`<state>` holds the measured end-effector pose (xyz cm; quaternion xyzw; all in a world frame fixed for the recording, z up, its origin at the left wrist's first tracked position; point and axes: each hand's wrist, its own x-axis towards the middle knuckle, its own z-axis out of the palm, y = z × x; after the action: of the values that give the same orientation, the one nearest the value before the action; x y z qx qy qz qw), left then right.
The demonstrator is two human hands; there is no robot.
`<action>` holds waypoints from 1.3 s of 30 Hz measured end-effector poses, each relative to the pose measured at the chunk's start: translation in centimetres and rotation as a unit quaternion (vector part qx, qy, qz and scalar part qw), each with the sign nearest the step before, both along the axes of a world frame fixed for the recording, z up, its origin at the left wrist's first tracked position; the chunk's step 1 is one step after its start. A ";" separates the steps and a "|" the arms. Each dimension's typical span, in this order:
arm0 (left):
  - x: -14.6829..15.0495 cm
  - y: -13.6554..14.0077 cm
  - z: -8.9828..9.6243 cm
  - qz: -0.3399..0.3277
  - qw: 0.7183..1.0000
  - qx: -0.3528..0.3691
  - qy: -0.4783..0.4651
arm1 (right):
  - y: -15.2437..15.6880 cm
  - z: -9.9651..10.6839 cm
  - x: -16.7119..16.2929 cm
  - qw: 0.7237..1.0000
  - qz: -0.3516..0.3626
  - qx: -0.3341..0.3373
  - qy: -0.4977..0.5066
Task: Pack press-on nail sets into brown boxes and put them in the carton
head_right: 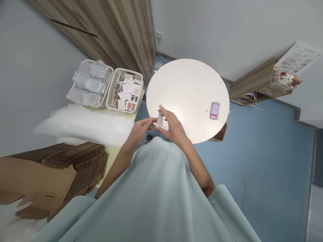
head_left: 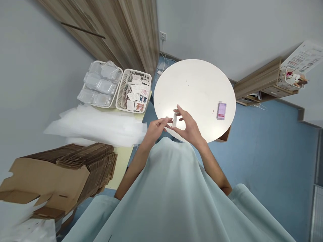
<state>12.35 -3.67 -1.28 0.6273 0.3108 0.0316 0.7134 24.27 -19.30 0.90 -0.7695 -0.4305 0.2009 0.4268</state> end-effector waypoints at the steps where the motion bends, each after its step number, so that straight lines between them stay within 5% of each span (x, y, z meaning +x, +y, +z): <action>1: -0.1 0.2 0.0 -0.001 1.000 -0.029 0.002 | -0.2 0.1 0.0 0.999 -0.012 0.016 0.039; 7: 0.0 0.5 -0.2 -0.001 0.995 -0.102 0.004 | -1.1 -0.2 0.4 0.985 -0.049 0.061 0.153; 18: 1.4 -0.2 0.2 0.040 0.999 0.009 0.018 | -3.3 -1.3 1.8 0.996 -0.053 0.027 0.070; 27: 2.6 -1.8 -1.9 0.032 0.999 0.029 0.029 | -3.5 -2.8 3.4 1.000 0.011 -0.013 -0.016; 32: 2.9 -3.0 -3.9 0.044 0.998 0.027 0.045 | -3.9 -5.6 4.4 0.998 0.040 -0.026 -0.027; 39: 2.8 -4.1 -9.6 0.076 0.987 0.085 0.113 | -2.9 -12.6 4.6 0.996 0.065 -0.065 -0.013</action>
<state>15.11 -7.72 -10.89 0.6595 0.4321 0.0410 0.6137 28.88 -22.16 -11.73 -0.7685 -0.4709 0.2459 0.3566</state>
